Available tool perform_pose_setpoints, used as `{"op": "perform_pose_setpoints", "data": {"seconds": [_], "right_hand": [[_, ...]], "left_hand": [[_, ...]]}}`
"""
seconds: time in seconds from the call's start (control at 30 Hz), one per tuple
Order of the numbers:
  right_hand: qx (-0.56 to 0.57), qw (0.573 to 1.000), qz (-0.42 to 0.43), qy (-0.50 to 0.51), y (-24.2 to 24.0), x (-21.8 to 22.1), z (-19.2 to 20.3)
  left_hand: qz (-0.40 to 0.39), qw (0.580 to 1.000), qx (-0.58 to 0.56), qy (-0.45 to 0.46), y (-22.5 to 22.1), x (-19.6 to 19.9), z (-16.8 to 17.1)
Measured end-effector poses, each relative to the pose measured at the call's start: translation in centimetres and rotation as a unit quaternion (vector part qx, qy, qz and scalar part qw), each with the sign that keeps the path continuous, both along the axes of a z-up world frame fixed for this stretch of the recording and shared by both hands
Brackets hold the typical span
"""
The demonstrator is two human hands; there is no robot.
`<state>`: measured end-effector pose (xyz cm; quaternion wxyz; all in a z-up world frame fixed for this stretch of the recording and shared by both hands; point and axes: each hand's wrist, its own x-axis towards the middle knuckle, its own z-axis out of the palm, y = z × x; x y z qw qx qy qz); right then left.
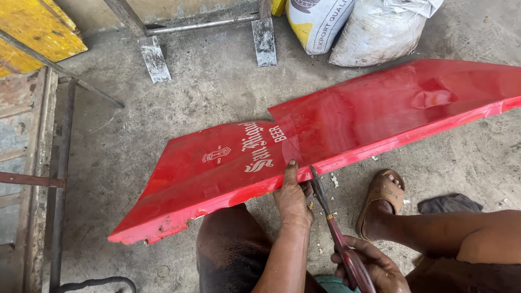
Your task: Cutting a large red plastic sheet into two pieces using a pair of scissors while sitting on the floor.
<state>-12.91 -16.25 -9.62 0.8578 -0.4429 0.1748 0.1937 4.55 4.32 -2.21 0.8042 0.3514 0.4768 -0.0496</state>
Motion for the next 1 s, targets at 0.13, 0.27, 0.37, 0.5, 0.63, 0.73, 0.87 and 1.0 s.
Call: {"op": "perform_pose_setpoints", "data": {"seconds": [0.13, 0.27, 0.37, 0.5, 0.63, 0.73, 0.87, 1.0], "right_hand": [[-0.019, 0.998, 0.047, -0.028, -0.2, -0.1, -0.9], [-0.062, 0.985, 0.03, 0.156, 0.6, 1.4, -1.0], [0.134, 0.984, 0.066, 0.094, -2.3, 0.4, -5.9], [0.036, 0.995, 0.083, -0.03, -0.8, 1.3, -1.1], [-0.088, 0.99, 0.067, 0.089, 0.3, 3.3, 1.5], [-0.13, 0.985, 0.048, 0.106, 1.4, 3.4, 1.9], [-0.123, 0.99, 0.029, 0.069, 2.0, 2.7, 0.8], [-0.139, 0.989, 0.041, 0.041, 2.9, 2.3, 1.1]], "left_hand": [[0.008, 1.0, 0.003, -0.017, -0.3, -0.2, -0.4], [0.023, 0.999, -0.007, -0.04, -0.3, -0.1, -1.0], [0.02, 0.999, -0.019, -0.024, -0.1, -0.1, -0.2], [0.031, 0.999, -0.015, -0.032, -0.1, 0.0, 0.1], [0.029, 0.999, -0.008, -0.04, -0.5, -0.2, -0.2], [0.024, 0.999, -0.009, -0.039, -0.4, -0.3, -0.4], [-0.018, 1.0, -0.021, 0.009, -0.3, -0.6, 0.4], [-0.296, 0.949, 0.057, 0.092, -0.7, -4.8, 6.4]]}}
